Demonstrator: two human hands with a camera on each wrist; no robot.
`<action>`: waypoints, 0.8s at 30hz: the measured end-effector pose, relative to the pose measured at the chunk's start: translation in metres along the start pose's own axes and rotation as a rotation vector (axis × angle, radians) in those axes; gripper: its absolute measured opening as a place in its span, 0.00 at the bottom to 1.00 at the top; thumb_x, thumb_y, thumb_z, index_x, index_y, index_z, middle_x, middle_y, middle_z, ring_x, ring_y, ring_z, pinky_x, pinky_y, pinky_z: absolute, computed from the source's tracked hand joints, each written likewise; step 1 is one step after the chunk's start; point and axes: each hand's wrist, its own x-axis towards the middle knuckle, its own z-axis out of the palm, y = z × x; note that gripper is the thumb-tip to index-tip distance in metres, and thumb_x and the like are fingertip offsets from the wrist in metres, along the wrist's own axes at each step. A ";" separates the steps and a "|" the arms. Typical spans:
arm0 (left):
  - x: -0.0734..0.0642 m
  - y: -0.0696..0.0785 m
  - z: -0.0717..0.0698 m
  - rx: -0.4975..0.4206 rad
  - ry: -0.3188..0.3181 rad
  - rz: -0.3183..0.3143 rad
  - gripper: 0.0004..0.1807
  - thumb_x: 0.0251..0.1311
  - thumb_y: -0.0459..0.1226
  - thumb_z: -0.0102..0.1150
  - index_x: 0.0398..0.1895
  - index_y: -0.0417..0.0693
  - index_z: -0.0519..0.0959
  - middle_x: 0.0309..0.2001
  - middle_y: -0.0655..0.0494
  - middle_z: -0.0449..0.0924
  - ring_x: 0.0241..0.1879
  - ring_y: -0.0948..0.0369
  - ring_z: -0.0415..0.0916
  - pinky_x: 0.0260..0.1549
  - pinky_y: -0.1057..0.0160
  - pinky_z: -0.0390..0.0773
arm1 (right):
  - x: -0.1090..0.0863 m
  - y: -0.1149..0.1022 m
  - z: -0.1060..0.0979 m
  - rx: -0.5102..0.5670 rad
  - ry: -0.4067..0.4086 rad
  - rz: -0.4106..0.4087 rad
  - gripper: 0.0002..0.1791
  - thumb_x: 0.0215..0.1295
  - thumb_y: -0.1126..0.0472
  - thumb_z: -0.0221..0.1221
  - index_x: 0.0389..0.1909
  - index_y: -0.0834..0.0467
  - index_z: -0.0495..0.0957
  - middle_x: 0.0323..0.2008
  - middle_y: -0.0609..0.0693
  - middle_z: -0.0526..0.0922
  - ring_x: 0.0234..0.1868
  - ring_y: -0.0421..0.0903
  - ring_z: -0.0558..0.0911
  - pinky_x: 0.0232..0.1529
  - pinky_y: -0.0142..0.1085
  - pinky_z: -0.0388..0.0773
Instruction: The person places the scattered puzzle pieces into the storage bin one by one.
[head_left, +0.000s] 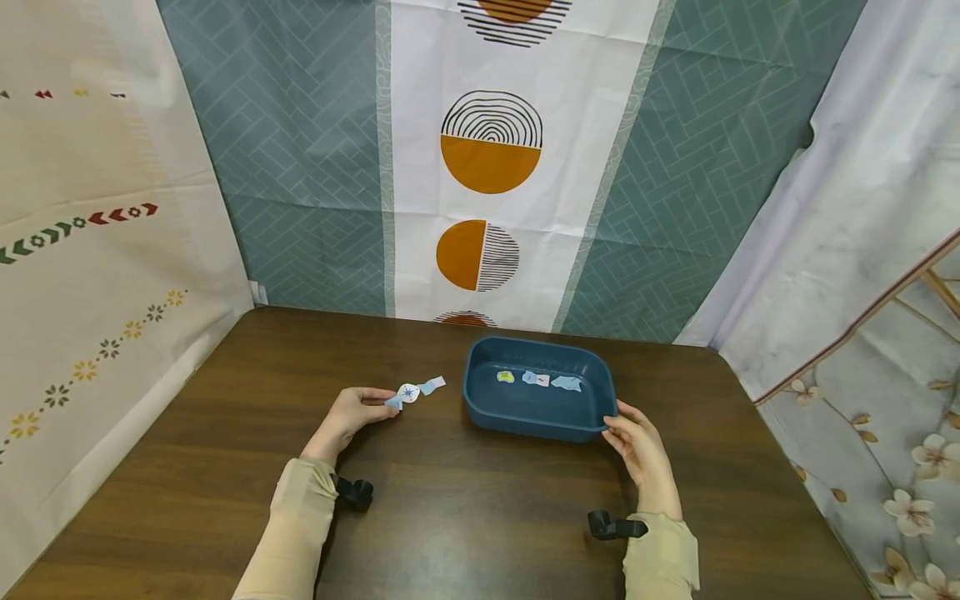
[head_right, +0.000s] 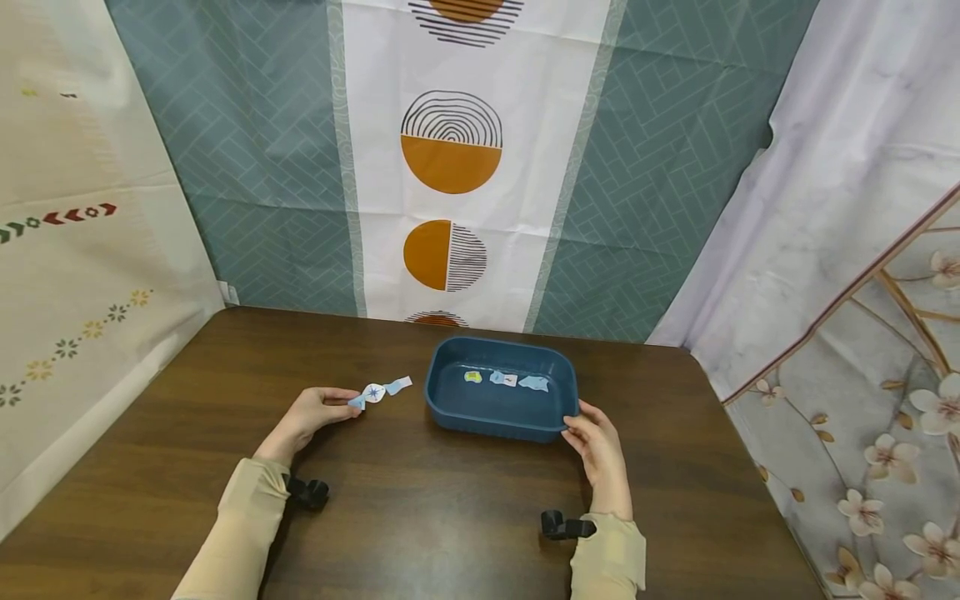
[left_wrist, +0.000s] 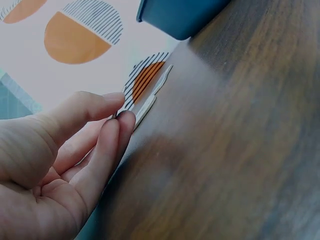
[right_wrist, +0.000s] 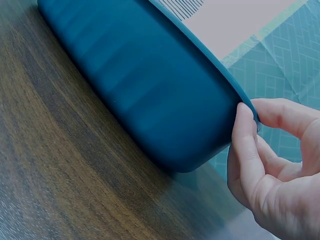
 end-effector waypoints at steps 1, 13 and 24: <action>0.000 0.000 0.000 0.002 -0.001 -0.001 0.21 0.54 0.33 0.71 0.51 0.32 0.81 0.55 0.38 0.79 0.40 0.64 0.75 0.37 0.71 0.76 | 0.000 0.000 0.000 -0.002 0.000 0.001 0.15 0.65 0.73 0.54 0.49 0.54 0.71 0.26 0.42 0.78 0.26 0.35 0.77 0.36 0.25 0.79; 0.001 -0.002 -0.003 -0.014 -0.013 -0.009 0.23 0.54 0.32 0.70 0.54 0.32 0.80 0.53 0.40 0.81 0.36 0.68 0.78 0.37 0.71 0.77 | 0.000 0.001 0.000 -0.019 0.003 0.002 0.17 0.66 0.73 0.54 0.53 0.56 0.68 0.26 0.41 0.78 0.26 0.35 0.77 0.36 0.24 0.79; 0.000 0.002 -0.002 0.001 -0.005 0.012 0.23 0.53 0.32 0.70 0.52 0.31 0.81 0.51 0.41 0.82 0.36 0.68 0.78 0.37 0.70 0.77 | 0.000 0.000 0.000 -0.025 0.002 0.007 0.18 0.66 0.73 0.52 0.54 0.56 0.67 0.25 0.41 0.78 0.26 0.34 0.77 0.36 0.24 0.79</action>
